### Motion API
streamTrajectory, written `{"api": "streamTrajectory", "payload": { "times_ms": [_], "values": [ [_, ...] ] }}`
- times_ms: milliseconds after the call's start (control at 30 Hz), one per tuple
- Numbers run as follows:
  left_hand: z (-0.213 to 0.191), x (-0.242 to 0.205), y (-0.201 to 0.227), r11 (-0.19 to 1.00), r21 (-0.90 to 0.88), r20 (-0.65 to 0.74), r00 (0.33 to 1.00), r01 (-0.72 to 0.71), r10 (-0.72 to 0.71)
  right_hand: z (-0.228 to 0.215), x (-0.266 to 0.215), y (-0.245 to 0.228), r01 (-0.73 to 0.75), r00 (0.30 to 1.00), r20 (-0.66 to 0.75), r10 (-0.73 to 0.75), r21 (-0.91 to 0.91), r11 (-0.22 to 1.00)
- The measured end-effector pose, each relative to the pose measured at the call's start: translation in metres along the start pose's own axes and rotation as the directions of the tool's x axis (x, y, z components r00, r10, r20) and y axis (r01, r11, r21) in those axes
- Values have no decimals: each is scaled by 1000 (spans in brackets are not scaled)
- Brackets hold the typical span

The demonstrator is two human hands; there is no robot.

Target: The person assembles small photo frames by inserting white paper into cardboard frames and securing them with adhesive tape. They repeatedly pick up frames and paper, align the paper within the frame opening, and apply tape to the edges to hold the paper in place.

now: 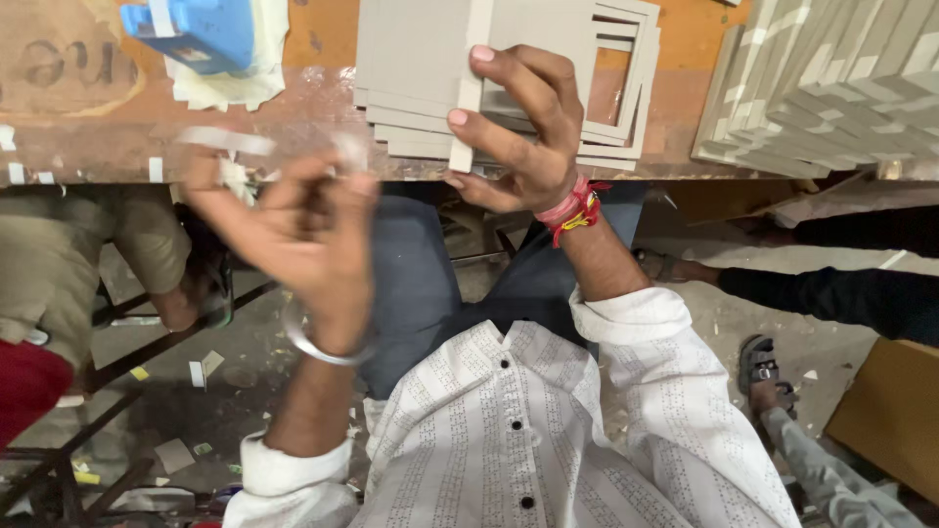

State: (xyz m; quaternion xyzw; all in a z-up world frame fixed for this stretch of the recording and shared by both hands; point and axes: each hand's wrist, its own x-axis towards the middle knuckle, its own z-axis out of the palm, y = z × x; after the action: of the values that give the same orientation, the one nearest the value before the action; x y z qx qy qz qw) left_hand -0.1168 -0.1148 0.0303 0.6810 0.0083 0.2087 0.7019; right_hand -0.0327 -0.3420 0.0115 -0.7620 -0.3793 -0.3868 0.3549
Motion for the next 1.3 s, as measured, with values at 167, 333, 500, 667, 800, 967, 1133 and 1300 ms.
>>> {"api": "streamTrajectory", "payload": {
  "times_ms": [167,333,500,667,800,967,1133,1300],
  "values": [
    [53,-20,44,975,-171,134,984,141,-119,-5,2,-4,-27,1000,9,27,-2,1000],
    [69,-17,61,944,-205,117,964,260,-240,-11,5,-7,-63,998,15,62,50,997],
    [73,-10,63,925,-237,105,955,296,-278,-13,7,-8,-50,999,-1,50,51,997],
    [73,-4,67,902,-255,138,936,349,-323,-14,5,-9,-83,997,2,83,59,995],
    [68,2,60,901,-216,175,923,376,-344,-12,3,-7,-82,997,-4,83,67,994],
    [56,1,30,979,-24,204,959,204,-195,-13,3,-8,-117,992,55,113,75,990],
    [47,3,4,992,4,204,971,123,-122,-12,8,-12,-110,990,93,102,85,990],
    [43,11,16,997,-77,256,966,-17,36,-15,8,-12,-129,986,124,115,106,986]
  ]
}}
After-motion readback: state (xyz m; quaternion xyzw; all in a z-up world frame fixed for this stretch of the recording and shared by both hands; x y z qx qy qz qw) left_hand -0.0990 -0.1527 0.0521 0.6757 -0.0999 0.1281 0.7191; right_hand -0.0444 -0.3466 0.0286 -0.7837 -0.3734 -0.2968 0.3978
